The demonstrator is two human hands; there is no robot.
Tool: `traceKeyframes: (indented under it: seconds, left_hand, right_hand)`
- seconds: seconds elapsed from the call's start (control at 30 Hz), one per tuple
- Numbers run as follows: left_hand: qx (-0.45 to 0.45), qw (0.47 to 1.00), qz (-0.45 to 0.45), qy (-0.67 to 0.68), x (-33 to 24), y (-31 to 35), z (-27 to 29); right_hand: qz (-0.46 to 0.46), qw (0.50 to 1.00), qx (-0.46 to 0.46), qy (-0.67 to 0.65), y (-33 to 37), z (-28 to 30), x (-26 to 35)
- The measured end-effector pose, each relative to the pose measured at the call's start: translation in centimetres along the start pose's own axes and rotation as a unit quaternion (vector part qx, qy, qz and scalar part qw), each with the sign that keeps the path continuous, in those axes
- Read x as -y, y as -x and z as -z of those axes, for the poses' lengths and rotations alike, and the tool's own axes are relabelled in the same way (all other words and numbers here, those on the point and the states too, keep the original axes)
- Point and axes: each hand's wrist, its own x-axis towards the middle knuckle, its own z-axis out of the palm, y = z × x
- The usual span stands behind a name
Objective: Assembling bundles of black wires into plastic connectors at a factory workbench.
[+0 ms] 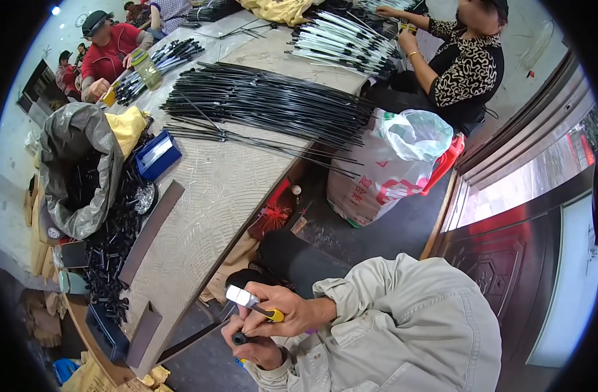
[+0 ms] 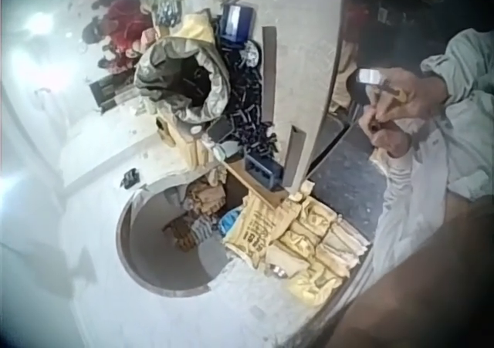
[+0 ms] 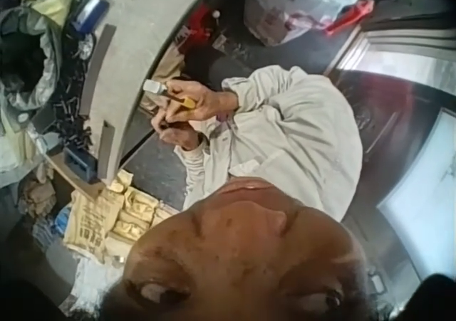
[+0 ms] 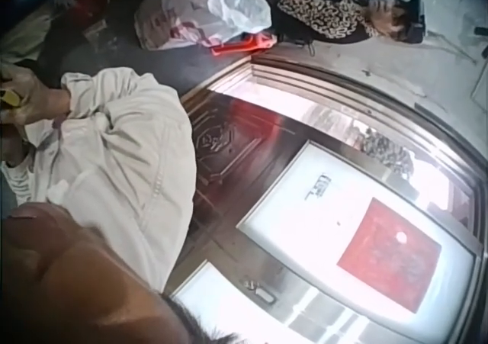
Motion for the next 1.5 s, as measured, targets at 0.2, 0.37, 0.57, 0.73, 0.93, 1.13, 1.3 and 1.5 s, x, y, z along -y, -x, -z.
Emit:
traceKeyframes:
  seconds: [0.2, 0.37, 0.57, 0.73, 0.93, 1.13, 1.3, 1.5]
  left_hand:
    - [0.01, 0.999, -0.028, 0.014, 0.4, -0.3, -0.6]
    - [0.022, 0.999, -0.031, -0.009, 2.2, -0.6, 0.9]
    - [-0.041, 0.994, -0.009, 0.097, 2.3, -2.0, 0.7]
    - [0.05, 0.995, 0.031, 0.078, 1.6, -2.7, 3.0]
    - [0.088, 0.996, -0.014, 0.021, 0.7, -2.7, 2.0]
    - [0.076, 0.996, 0.009, 0.043, 0.5, -2.7, 1.7]
    - [0.066, 0.997, 0.013, 0.032, 0.5, -2.7, 1.6]
    - [0.007, 0.993, -0.042, -0.111, 0.9, -2.1, 0.2]
  right_hand:
    - [-0.039, 0.999, 0.0, -0.03, -0.7, 0.4, 0.3]
    - [-0.265, 0.949, -0.004, -0.167, -1.0, -0.2, 0.2]
    - [0.014, 0.903, 0.234, 0.361, -4.5, 4.1, 1.5]
    - [0.092, 0.762, 0.365, 0.526, -5.3, 6.8, 3.3]
    - [0.079, 0.692, 0.429, 0.576, -6.2, 7.0, 4.1]
    - [0.127, 0.61, 0.415, 0.663, -7.5, 5.7, 4.7]
    - [0.155, 0.575, 0.426, 0.681, -8.0, 5.8, 5.5]
    - [0.161, 0.608, 0.497, 0.598, -8.7, 8.0, 6.0]
